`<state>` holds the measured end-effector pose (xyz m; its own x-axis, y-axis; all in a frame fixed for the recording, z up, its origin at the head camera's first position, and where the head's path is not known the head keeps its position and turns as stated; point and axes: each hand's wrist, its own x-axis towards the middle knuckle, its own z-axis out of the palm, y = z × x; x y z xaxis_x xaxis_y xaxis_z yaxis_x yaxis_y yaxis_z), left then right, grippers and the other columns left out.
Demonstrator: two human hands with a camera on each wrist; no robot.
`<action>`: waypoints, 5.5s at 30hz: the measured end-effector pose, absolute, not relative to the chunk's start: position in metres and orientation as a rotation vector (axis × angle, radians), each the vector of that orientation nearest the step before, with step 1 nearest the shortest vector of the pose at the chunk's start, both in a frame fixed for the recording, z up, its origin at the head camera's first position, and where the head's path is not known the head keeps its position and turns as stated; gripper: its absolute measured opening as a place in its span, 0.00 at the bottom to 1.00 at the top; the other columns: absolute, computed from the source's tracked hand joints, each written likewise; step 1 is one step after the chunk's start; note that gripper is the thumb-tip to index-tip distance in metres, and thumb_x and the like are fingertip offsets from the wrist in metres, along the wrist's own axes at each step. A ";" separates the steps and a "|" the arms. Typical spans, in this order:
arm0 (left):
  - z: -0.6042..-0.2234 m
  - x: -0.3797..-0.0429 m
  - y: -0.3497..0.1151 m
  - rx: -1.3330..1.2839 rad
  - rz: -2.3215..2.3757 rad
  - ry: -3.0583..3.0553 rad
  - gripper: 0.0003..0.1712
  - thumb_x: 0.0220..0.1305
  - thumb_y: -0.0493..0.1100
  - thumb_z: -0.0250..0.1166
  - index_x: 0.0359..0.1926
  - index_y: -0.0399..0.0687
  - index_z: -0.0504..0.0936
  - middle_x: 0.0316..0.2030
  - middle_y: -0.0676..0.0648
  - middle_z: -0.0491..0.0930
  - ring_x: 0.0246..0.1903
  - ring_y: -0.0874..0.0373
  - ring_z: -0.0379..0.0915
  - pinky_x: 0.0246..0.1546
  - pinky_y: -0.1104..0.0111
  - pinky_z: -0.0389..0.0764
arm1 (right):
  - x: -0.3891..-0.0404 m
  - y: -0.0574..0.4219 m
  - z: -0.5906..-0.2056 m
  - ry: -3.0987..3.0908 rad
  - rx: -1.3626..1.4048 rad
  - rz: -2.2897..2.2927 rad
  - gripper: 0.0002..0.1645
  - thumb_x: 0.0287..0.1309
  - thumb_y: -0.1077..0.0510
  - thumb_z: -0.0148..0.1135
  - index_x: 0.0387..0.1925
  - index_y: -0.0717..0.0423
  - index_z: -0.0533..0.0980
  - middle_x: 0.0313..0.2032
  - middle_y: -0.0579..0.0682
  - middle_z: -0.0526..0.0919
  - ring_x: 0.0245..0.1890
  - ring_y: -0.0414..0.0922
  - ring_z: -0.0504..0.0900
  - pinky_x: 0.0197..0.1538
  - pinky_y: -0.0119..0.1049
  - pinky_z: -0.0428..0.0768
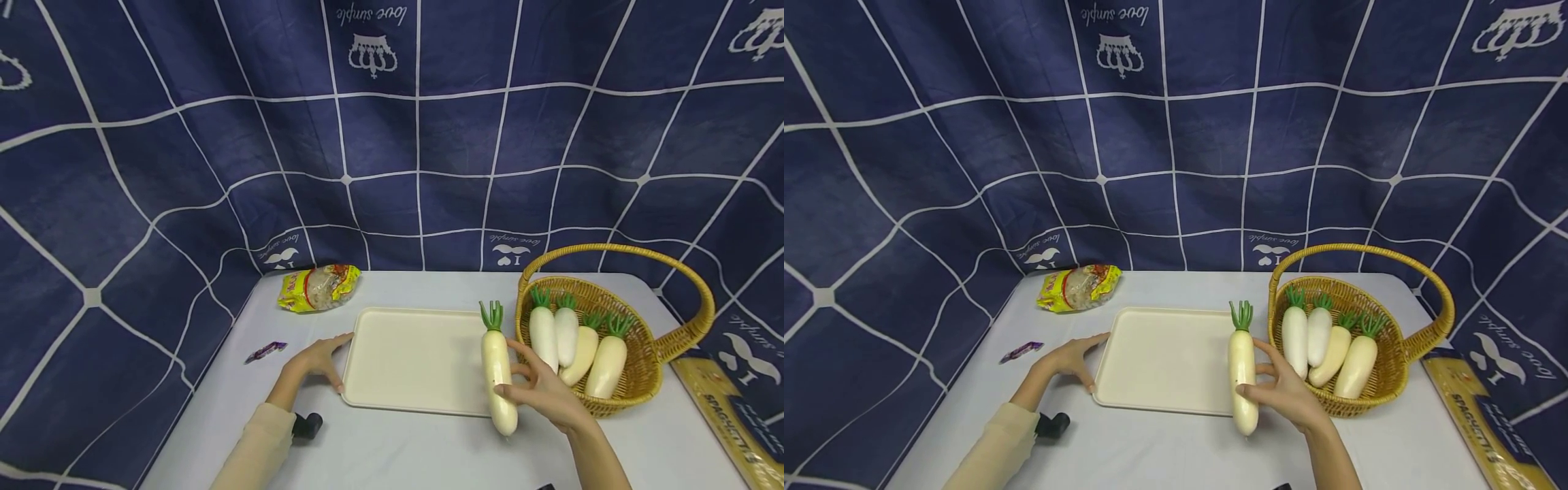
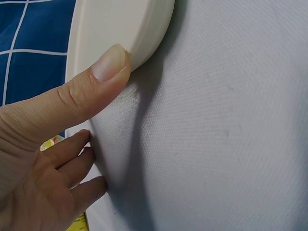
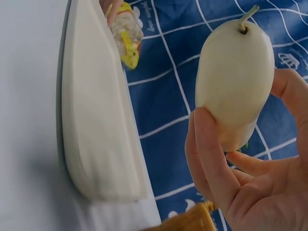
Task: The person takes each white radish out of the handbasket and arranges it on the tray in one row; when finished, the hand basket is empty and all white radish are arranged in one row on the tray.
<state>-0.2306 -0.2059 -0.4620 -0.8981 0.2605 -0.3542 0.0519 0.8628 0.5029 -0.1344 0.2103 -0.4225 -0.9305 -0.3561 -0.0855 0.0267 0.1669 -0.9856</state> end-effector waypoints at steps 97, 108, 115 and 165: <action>-0.459 -0.228 -0.206 0.261 0.713 2.640 0.66 0.21 0.40 0.83 0.69 0.46 0.62 0.66 0.35 0.62 0.65 0.35 0.56 0.63 0.42 0.61 | -0.226 -0.021 -0.477 2.560 -0.188 -1.461 0.54 0.39 0.52 0.72 0.64 0.68 0.57 0.32 0.57 0.78 0.28 0.48 0.77 0.28 0.37 0.79; -0.461 -0.228 -0.206 0.253 0.687 2.643 0.66 0.21 0.41 0.83 0.69 0.47 0.62 0.65 0.35 0.64 0.64 0.35 0.57 0.62 0.42 0.62 | -0.219 -0.019 -0.474 2.473 -0.254 -1.538 0.55 0.46 0.52 0.72 0.65 0.73 0.52 0.32 0.62 0.76 0.21 0.46 0.79 0.20 0.35 0.82; -0.461 -0.228 -0.207 0.266 0.706 2.635 0.65 0.22 0.40 0.83 0.69 0.46 0.62 0.64 0.34 0.64 0.64 0.35 0.57 0.62 0.42 0.62 | -0.219 -0.018 -0.475 2.461 -0.262 -1.537 0.56 0.47 0.50 0.71 0.66 0.73 0.50 0.31 0.61 0.76 0.17 0.45 0.79 0.18 0.34 0.80; -0.459 -0.225 -0.207 0.295 0.687 2.644 0.66 0.23 0.39 0.83 0.69 0.45 0.60 0.67 0.34 0.58 0.65 0.33 0.53 0.63 0.40 0.57 | -0.221 -0.039 -0.470 2.719 -0.100 -1.323 0.58 0.38 0.50 0.72 0.66 0.68 0.53 0.29 0.57 0.77 0.25 0.48 0.77 0.25 0.37 0.78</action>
<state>-0.2252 -0.2067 -0.4587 -0.9012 0.2946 -0.3177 0.1026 0.8575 0.5041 -0.2214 -0.0391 -0.4696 -0.9911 -0.1101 -0.0750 -0.0089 0.6165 -0.7873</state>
